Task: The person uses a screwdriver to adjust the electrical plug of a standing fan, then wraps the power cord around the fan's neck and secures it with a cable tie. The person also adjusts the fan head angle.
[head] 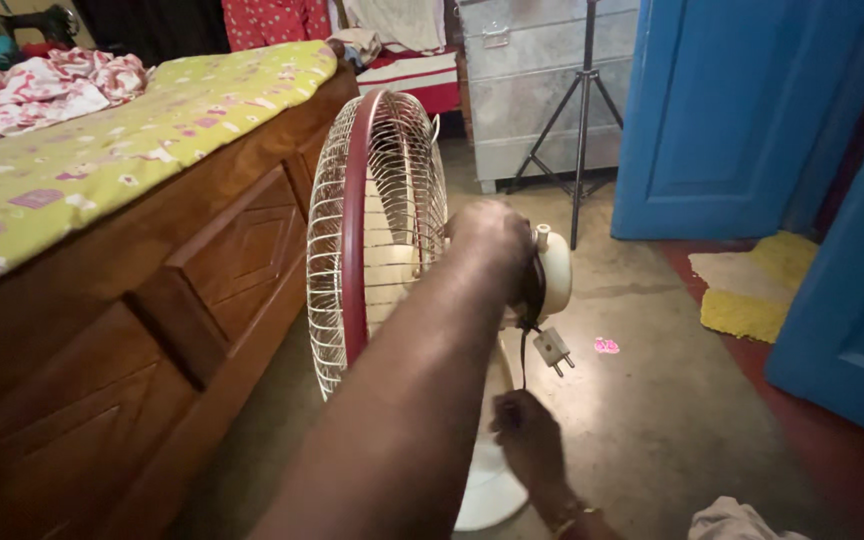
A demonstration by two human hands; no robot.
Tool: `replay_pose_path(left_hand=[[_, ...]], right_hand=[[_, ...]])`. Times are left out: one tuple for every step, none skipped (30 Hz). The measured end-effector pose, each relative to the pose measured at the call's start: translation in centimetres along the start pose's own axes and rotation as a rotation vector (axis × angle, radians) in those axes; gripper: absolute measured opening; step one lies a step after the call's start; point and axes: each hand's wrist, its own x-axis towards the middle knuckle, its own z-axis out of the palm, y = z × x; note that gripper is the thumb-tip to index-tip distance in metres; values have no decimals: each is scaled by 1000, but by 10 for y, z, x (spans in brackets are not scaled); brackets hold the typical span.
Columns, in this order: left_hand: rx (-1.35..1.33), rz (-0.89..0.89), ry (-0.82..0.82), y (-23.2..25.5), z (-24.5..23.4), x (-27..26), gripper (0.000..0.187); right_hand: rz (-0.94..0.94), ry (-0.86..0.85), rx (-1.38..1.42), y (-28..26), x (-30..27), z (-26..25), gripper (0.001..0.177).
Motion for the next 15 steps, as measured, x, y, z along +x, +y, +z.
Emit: replay_pose_path(left_hand=[[-8,-2,1,-1,-3,-1,58],[-12,0,2,0,-4,-2,58],[-14,0,6,0,-7,-1,58],[-21,1,0,1,-4,-3,57],[-27,1,-1,0,-3,-3,57],[-28,3,3,-1,-5,-2,57],[-29,4,11,-2,-8,-2,56],[-30,4,15,-3,-10,-1,56],[-35,5,23,-4,-13,0,56],[-41,7,32,-5,-15,1,56],[-40,8,40,-5,-16,3,55],[-50,10,42,-6,-14,4,55],[-58,14,43,-7,-12,6,55],[-63,9,43,-8,-8,7,55],[-73,9,43,-9,-4,8,55]], right_hand=[[-52,27,-165,-6,-3,12,29],[-105,57,-332,-14,-1,20,32],[-80,78,-423,-24,6,22,36],[-48,92,-514,-35,12,24,41],[-17,106,-606,-45,15,24,46],[-49,90,-676,-55,17,25,42],[-80,74,-746,-65,20,25,38],[-113,58,-817,-73,22,26,35],[-127,66,-817,-79,23,27,35],[-143,70,-816,-82,25,29,34],[-148,82,-816,-82,28,29,33],[-141,80,-814,-81,28,31,33],[-137,70,-813,-78,29,33,32],[-126,60,-813,-74,30,35,32],[-115,45,-807,-69,31,36,31]])
